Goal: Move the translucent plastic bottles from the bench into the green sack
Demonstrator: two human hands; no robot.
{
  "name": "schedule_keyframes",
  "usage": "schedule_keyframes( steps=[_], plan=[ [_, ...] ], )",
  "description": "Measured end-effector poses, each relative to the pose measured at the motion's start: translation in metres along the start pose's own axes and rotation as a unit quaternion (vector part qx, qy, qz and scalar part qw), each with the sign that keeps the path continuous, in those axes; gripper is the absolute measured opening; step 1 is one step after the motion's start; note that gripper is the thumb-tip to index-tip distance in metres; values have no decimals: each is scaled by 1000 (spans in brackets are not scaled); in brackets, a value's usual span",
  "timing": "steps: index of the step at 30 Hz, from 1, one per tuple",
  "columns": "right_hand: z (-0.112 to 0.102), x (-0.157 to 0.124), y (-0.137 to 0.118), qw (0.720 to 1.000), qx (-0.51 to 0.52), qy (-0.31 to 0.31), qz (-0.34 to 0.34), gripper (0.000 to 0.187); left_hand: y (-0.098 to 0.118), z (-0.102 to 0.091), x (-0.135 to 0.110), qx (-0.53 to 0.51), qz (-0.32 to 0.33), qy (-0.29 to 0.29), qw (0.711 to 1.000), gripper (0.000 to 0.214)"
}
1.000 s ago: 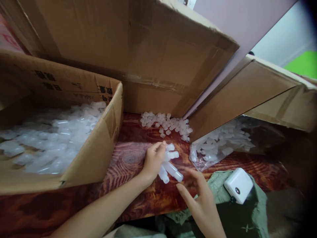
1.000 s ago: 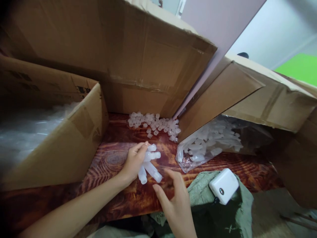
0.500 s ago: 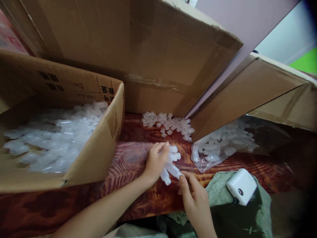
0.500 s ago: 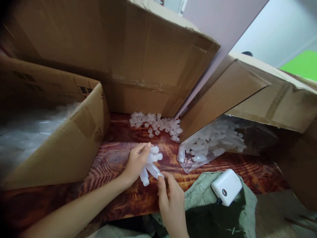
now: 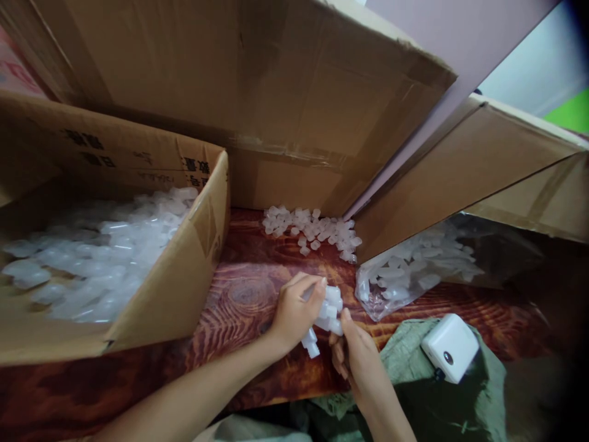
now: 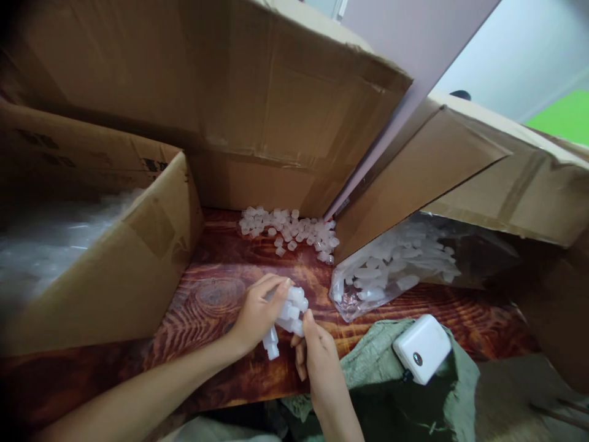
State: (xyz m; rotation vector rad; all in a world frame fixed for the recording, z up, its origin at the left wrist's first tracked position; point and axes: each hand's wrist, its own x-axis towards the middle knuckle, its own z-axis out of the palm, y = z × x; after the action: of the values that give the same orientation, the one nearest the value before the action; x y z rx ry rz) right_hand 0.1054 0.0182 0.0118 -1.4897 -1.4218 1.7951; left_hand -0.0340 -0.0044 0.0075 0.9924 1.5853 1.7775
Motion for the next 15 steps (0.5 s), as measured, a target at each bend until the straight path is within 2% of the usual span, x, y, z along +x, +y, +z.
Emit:
schedule_keyframes(
  steps=[5,11,13,15],
  plan=[
    [7,3,-3,992,-93,-42,-74,64,-4,-1,5,-77,-89,25,993,31],
    [15,13,-11,959,-196,-90,-182,59,3,-15,23,-154,-103,75,980,29],
    [18,26,-20,944,-230,-76,-224,60,5,-24,35,-206,-126,93,966,31],
    [21,49,-34,920,-268,-27,-285,57,6,-33,46,-268,-170,131,939,31]
  ],
)
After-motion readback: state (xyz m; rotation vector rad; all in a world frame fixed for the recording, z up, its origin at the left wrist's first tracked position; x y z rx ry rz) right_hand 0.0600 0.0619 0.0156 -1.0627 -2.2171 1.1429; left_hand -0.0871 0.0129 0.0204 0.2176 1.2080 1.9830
